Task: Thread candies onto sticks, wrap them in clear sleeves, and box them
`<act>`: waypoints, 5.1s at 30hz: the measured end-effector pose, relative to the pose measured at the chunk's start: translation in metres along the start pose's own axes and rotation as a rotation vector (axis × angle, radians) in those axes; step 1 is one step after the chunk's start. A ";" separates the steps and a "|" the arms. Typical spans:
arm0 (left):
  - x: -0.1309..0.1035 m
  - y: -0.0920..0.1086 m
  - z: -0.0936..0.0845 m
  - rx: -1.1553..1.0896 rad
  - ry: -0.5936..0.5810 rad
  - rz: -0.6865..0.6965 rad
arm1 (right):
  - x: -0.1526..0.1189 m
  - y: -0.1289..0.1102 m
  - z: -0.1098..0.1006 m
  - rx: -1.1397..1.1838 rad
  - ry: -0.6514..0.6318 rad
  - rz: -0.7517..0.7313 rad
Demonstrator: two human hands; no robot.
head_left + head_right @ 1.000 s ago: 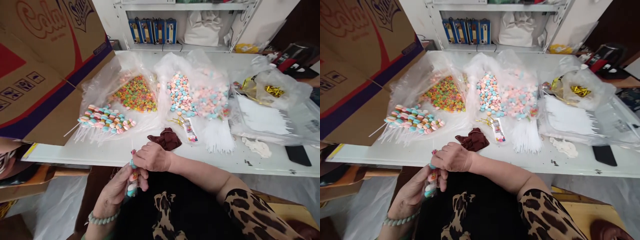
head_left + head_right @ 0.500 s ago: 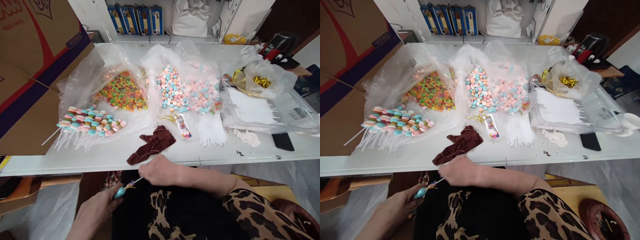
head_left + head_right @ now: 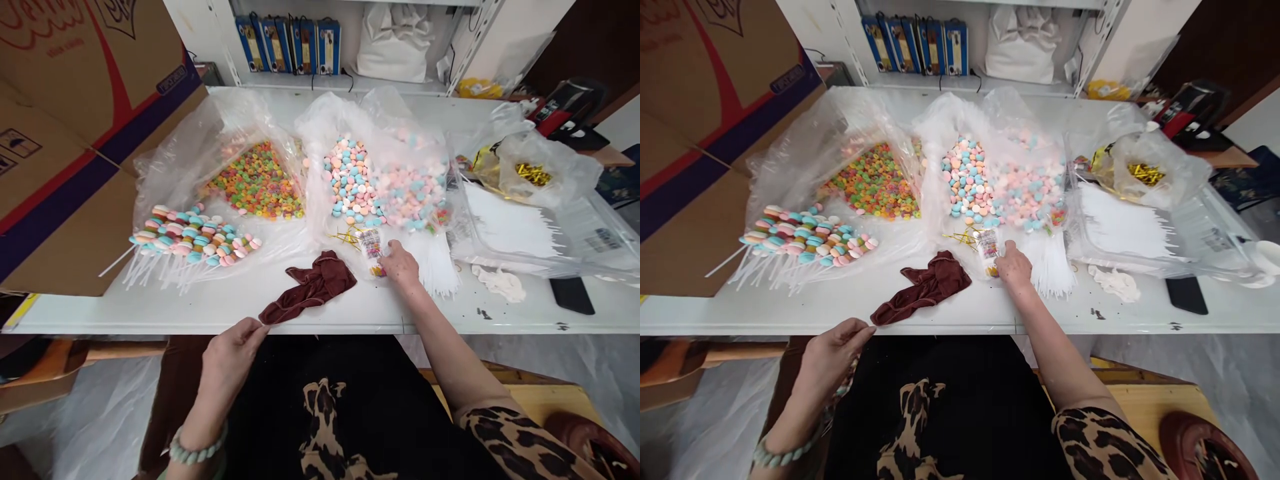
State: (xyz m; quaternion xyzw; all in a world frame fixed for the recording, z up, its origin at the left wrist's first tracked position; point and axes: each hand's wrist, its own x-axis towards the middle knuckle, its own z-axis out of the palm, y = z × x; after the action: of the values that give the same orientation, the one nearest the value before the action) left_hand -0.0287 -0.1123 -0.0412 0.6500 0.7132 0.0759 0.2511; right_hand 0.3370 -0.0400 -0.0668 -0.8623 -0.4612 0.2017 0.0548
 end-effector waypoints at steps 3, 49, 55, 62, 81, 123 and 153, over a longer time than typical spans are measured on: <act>0.009 0.028 0.008 -0.297 -0.025 0.103 | 0.005 0.008 0.000 0.058 0.072 0.003; 0.063 0.099 0.062 0.340 -0.101 0.409 | 0.008 -0.014 -0.024 1.451 -0.194 -0.121; 0.064 0.065 0.021 -0.585 -0.169 0.238 | -0.006 -0.040 -0.021 1.404 -0.207 -0.211; 0.052 0.062 -0.001 -1.380 -0.320 -0.029 | -0.071 -0.137 0.011 1.043 -0.676 -0.556; 0.064 -0.057 -0.014 -1.947 0.364 -0.369 | -0.083 -0.302 0.110 -0.390 -0.228 -1.113; 0.077 0.058 -0.016 -1.927 0.318 -0.336 | -0.102 -0.071 0.022 0.969 -0.519 -0.613; 0.077 0.072 -0.010 -2.034 0.223 -0.459 | -0.100 -0.060 0.020 0.689 -0.157 -0.825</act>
State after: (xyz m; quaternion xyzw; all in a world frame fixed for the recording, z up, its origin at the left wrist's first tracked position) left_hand 0.0287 -0.0257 -0.0208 -0.0288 0.4385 0.6498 0.6202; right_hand 0.2332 -0.0891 -0.0390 -0.5243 -0.6713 0.3665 0.3743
